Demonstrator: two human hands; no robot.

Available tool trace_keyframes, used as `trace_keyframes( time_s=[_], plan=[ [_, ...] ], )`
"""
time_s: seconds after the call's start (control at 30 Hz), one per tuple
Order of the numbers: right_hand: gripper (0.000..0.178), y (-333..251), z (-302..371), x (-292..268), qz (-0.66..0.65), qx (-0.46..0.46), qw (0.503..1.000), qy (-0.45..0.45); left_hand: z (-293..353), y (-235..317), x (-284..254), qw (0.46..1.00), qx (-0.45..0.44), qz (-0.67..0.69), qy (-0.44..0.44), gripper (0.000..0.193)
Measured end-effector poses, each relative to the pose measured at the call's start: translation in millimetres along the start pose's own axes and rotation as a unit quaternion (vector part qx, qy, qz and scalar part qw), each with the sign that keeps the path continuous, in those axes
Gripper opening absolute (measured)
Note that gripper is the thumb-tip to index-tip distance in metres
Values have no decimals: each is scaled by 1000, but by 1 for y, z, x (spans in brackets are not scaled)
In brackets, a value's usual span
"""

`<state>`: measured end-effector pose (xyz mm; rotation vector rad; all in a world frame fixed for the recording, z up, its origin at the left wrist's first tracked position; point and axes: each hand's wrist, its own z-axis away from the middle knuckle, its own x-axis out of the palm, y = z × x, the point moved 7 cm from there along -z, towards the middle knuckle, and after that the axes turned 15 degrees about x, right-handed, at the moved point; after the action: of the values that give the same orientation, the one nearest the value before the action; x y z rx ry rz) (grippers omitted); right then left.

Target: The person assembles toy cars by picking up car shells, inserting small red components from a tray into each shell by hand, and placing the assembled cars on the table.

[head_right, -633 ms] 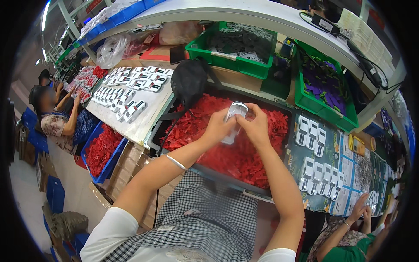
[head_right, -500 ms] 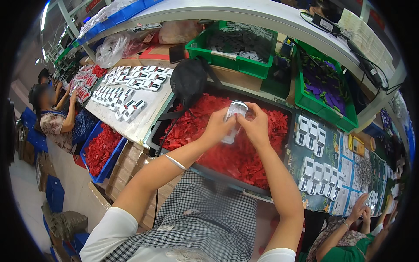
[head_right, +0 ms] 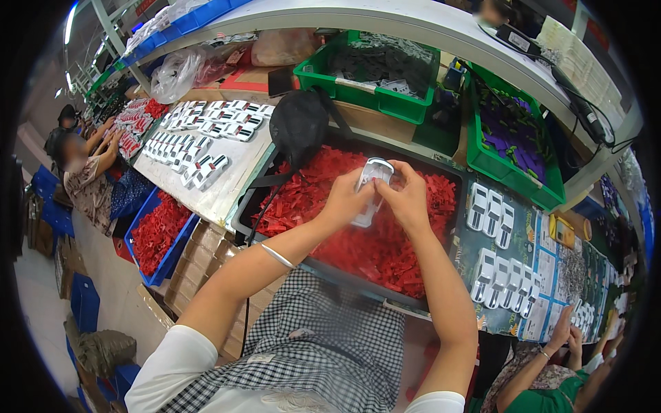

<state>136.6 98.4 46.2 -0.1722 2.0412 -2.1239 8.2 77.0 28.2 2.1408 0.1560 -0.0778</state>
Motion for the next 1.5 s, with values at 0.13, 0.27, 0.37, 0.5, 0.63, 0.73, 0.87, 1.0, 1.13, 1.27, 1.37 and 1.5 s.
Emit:
trace_keyframes(
  time_s=[0.13,0.27,0.37,0.5,0.63,0.73,0.87,1.0,1.13,1.27,1.37,1.5],
  plan=[
    [38,1,0,-1,-1,-3,1000,3,0,2,1,1000,-18,11,-4,17],
    [37,1,0,-3,0,-9,1000,2,0,0,3,1000,4,0,-1,16],
    [36,1,0,-2,26,-7,1000,15,-2,5,1,999,35,-32,-2,17],
    [34,4,-4,2,84,-54,994,37,-2,1,-5,1000,6,-26,-1,17],
    [35,-9,14,-23,127,-38,991,-4,-3,3,-19,998,28,-46,-12,16],
    [28,-18,57,-73,236,-62,966,79,-3,67,-86,989,82,-123,10,23],
    [29,8,138,-152,463,-121,845,238,17,82,-182,867,228,-441,45,38],
    [40,73,190,-184,562,-30,783,264,46,-9,-274,760,125,-638,-9,38],
    [39,95,205,-174,594,1,747,297,66,-81,-296,745,-24,-662,-82,54],
    [33,99,212,-181,597,-17,724,345,69,-93,-307,771,-81,-614,-150,66],
    [36,73,213,-168,591,163,719,327,72,-77,-338,761,-163,-619,-109,70],
    [61,88,214,-188,576,63,756,305,81,-86,-374,771,-212,-596,-76,74]
  ],
)
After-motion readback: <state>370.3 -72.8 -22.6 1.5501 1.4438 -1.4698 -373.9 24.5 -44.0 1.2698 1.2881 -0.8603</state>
